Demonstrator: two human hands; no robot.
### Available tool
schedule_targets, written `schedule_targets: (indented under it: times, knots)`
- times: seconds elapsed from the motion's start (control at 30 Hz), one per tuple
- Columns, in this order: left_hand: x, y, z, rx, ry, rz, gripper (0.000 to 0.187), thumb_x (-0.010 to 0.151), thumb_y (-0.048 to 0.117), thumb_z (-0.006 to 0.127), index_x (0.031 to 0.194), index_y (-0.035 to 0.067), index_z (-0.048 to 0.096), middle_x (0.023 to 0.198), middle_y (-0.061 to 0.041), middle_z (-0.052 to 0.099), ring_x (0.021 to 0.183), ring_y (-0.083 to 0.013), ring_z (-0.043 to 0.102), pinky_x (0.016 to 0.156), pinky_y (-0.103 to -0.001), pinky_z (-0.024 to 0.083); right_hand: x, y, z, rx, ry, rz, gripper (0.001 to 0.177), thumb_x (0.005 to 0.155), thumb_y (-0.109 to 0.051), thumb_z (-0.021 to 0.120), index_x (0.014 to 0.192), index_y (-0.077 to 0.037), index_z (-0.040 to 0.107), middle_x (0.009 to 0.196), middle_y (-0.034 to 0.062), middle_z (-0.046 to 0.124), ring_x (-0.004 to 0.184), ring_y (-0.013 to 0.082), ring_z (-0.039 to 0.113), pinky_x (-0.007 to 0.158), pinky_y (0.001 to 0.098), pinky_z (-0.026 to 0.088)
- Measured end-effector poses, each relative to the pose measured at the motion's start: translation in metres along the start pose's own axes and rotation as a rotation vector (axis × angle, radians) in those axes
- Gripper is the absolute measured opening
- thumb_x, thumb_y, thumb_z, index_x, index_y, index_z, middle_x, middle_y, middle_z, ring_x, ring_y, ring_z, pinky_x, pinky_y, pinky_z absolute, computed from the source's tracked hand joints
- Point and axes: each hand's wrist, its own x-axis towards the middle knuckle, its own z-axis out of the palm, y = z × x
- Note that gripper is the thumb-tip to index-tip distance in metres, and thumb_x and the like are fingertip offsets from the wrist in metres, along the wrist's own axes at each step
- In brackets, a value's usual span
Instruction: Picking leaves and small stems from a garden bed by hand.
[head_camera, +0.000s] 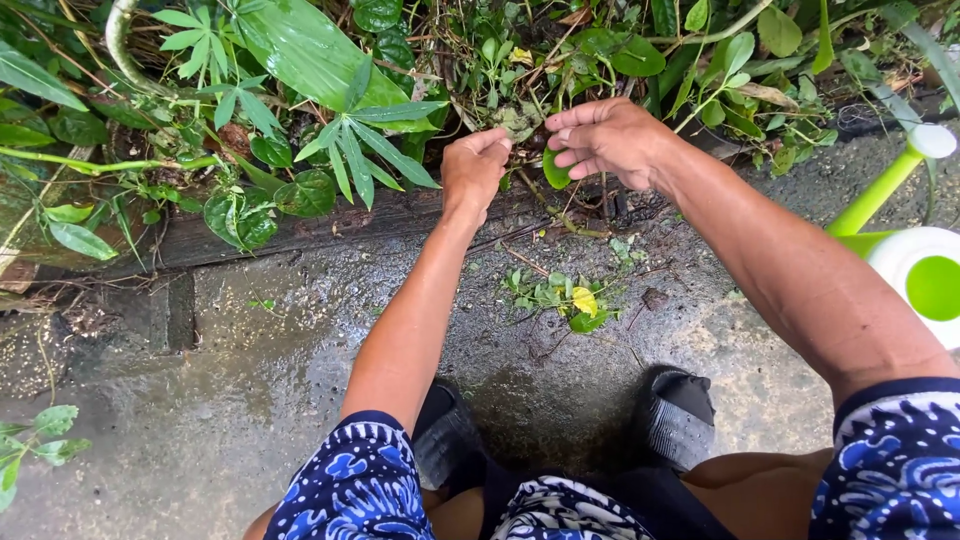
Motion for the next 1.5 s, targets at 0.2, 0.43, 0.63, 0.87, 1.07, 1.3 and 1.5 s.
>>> schedule_targets:
  times: [0.2, 0.43, 0.63, 0.87, 1.07, 1.3, 1.5]
  knots:
    - [-0.01, 0.004, -0.002, -0.355, -0.069, -0.015, 0.038, 0.089, 0.006, 0.073, 0.127, 0.002, 0.069, 0.126, -0.018, 0.074, 0.107, -0.0271, 0.075, 0.094, -0.033, 0.064, -0.009, -0.005, 0.01, 0.125, -0.05, 0.041, 0.04, 0.098, -0.004, 0.059, 0.137, -0.012, 0.066, 0.123, 0.0141, 0.072, 0.084, 0.0186, 0.071, 0.075, 0.0294, 0.063]
    - [-0.016, 0.011, -0.005, -0.697, -0.229, -0.055, 0.046, 0.088, 0.001, 0.072, 0.132, -0.006, 0.064, 0.121, -0.023, 0.073, 0.102, -0.0279, 0.073, 0.094, -0.035, 0.062, -0.008, -0.007, 0.012, 0.289, -0.067, 0.037, 0.032, 0.101, -0.011, 0.057, 0.13, -0.012, 0.068, 0.121, 0.0151, 0.069, 0.1, 0.0268, 0.069, 0.087, 0.0375, 0.062]
    - [-0.022, 0.015, -0.007, -0.568, -0.296, -0.064, 0.042, 0.087, 0.005, 0.073, 0.128, -0.002, 0.068, 0.117, -0.019, 0.075, 0.1, -0.0263, 0.073, 0.094, -0.034, 0.062, 0.004, 0.0, 0.006, 0.336, -0.038, 0.008, 0.022, 0.099, -0.015, 0.062, 0.118, -0.009, 0.072, 0.122, 0.0116, 0.071, 0.101, 0.0244, 0.069, 0.082, 0.0333, 0.062]
    - [-0.008, -0.003, -0.005, -0.513, -0.2, -0.066, 0.04, 0.086, 0.011, 0.075, 0.124, 0.004, 0.068, 0.129, -0.024, 0.069, 0.114, -0.0385, 0.071, 0.102, -0.046, 0.06, 0.004, 0.007, 0.004, 0.133, 0.075, -0.049, 0.015, 0.098, 0.0, 0.064, 0.109, -0.006, 0.072, 0.108, 0.0117, 0.074, 0.092, 0.0204, 0.073, 0.075, 0.0263, 0.064]
    - [-0.011, -0.003, 0.007, -0.453, -0.215, -0.112, 0.046, 0.086, 0.01, 0.074, 0.13, 0.002, 0.062, 0.131, -0.026, 0.068, 0.115, -0.0402, 0.071, 0.101, -0.046, 0.061, 0.013, 0.021, -0.006, 0.004, 0.092, -0.109, 0.027, 0.097, 0.011, 0.061, 0.114, -0.009, 0.065, 0.101, 0.0056, 0.066, 0.076, 0.0137, 0.064, 0.058, 0.023, 0.06]
    - [-0.01, -0.002, 0.018, -0.288, -0.218, -0.022, 0.043, 0.089, 0.012, 0.072, 0.13, 0.005, 0.062, 0.133, -0.022, 0.067, 0.113, -0.0337, 0.072, 0.097, -0.042, 0.063, 0.009, 0.023, -0.013, -0.148, 0.177, -0.095, 0.039, 0.093, 0.008, 0.067, 0.122, -0.016, 0.057, 0.098, 0.0014, 0.065, 0.079, 0.013, 0.066, 0.054, 0.0225, 0.053]
    - [0.001, -0.023, 0.018, -0.248, -0.308, 0.19, 0.052, 0.095, 0.017, 0.077, 0.142, 0.005, 0.056, 0.136, -0.028, 0.063, 0.122, -0.0378, 0.066, 0.097, -0.049, 0.059, 0.008, 0.039, -0.026, -0.143, -0.031, -0.298, 0.022, 0.095, 0.003, 0.063, 0.116, -0.003, 0.062, 0.097, 0.0079, 0.068, 0.085, 0.0106, 0.066, 0.05, 0.0109, 0.055]
